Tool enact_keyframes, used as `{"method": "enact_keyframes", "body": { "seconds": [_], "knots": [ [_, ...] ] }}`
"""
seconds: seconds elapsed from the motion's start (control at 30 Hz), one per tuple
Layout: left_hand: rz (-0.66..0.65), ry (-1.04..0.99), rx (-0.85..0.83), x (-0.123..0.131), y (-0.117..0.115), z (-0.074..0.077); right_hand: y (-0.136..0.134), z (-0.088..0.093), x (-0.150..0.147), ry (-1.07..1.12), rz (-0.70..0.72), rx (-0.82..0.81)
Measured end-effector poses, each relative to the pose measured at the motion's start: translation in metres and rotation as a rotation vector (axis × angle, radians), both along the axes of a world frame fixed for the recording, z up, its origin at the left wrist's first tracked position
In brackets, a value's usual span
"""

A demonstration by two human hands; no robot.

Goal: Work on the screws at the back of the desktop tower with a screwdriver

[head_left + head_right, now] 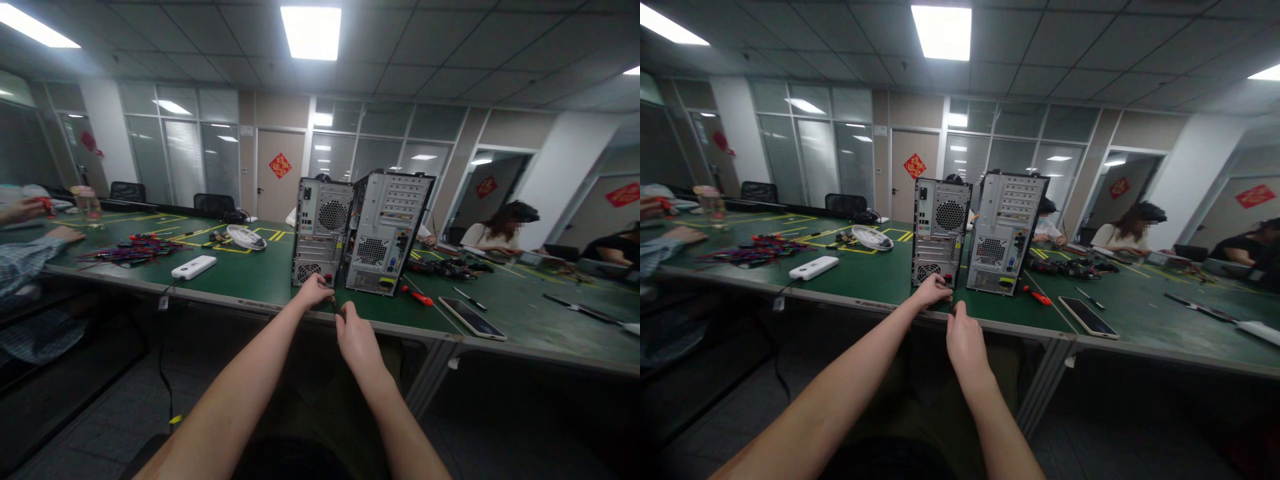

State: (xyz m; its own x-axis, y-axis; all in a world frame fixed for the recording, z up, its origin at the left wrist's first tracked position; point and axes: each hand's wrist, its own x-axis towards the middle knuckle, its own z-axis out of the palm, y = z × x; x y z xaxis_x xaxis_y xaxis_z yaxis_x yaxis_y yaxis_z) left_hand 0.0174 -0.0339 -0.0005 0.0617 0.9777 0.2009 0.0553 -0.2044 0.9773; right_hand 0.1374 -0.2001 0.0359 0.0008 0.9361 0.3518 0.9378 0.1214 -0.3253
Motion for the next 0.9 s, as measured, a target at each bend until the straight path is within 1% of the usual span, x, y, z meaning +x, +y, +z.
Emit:
{"method": "enact_keyframes", "body": {
  "seconds": [0.17,0.4,0.6,0.7,0.9],
  "knots": [
    [-0.005,-0.023,0.000,0.000,0.002,-0.002,-0.004,-0.003,0.000,0.045,0.067,0.019],
    [0.028,0.012,0.014,0.000,0.005,-0.004,-0.009,0.005,-0.001,0.034,0.056,-0.028],
    [0.030,-0.034,-0.003,0.000,0.005,-0.004,-0.008,0.008,-0.002,0.024,0.040,-0.040],
    [0.024,-0.042,-0.010,0.000,0.004,-0.003,-0.008,0.008,-0.002,0.017,0.043,-0.040],
    [0.028,-0.013,-0.004,0.000,0.004,-0.003,-0.010,0.002,-0.001,0.039,0.050,0.014]
  ]
}}
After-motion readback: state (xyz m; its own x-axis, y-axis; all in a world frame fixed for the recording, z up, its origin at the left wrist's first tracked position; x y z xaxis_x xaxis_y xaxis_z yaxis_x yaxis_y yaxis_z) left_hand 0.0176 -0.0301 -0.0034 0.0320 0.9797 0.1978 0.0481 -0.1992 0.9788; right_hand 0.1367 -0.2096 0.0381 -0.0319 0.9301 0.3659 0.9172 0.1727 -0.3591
